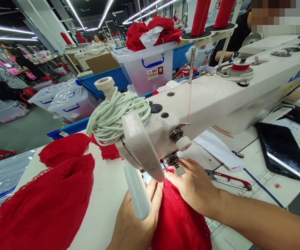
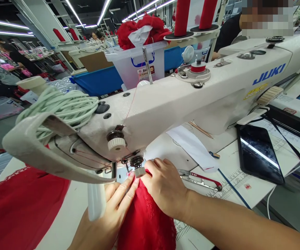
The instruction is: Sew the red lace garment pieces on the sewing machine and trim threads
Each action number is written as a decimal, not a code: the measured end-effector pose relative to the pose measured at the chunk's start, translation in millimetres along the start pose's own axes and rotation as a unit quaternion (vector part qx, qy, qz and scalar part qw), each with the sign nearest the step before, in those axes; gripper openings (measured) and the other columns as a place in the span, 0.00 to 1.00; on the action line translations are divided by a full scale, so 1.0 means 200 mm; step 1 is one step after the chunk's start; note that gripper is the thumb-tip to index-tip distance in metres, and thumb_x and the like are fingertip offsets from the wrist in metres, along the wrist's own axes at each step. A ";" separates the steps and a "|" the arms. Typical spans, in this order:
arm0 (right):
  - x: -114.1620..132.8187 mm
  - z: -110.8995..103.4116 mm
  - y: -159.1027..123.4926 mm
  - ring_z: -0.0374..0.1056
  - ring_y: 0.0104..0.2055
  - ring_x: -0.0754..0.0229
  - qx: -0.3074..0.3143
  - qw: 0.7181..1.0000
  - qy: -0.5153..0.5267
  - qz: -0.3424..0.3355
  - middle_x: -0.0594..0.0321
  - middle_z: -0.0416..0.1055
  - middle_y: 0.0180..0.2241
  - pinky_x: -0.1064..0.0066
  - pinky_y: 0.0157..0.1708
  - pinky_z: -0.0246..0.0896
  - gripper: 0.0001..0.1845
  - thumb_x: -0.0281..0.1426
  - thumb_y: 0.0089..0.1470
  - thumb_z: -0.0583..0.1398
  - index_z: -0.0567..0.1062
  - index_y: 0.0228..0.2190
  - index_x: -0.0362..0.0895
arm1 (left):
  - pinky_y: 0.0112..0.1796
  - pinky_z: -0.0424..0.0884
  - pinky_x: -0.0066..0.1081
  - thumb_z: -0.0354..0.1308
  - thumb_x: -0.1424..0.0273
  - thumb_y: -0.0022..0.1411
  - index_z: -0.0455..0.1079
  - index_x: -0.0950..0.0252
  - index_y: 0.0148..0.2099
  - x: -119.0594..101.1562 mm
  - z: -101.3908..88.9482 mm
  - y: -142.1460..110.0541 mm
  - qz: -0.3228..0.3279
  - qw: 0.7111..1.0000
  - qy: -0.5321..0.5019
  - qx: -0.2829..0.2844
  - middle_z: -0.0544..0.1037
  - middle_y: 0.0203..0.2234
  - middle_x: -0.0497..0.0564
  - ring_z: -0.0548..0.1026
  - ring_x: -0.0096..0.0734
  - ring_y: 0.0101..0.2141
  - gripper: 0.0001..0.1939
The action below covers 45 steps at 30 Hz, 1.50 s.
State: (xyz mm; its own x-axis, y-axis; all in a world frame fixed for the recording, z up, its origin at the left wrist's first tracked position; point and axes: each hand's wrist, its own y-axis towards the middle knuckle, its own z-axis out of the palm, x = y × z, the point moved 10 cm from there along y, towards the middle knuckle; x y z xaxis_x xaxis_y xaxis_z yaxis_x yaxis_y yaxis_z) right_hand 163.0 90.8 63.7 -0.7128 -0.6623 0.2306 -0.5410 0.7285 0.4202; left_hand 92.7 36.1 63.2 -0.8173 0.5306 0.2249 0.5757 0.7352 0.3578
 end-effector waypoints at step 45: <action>-0.01 0.02 0.02 0.64 0.41 0.54 0.038 0.999 -0.018 0.024 0.57 0.74 0.34 0.64 0.38 0.51 0.12 0.23 0.56 0.56 0.76 0.24 0.44 | 0.39 0.75 0.40 0.36 0.91 0.57 0.66 0.68 0.55 0.01 0.02 0.02 -0.021 0.999 -0.016 0.035 0.76 0.49 0.58 0.76 0.44 0.46 0.31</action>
State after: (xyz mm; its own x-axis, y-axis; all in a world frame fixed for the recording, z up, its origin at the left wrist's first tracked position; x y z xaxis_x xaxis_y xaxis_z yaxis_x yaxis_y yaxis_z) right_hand 160.7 96.5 60.5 -0.7539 -0.6201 0.2171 -0.5367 0.7719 0.3407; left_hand 94.1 41.3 60.6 -0.8407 0.5104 0.1808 0.5414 0.7848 0.3018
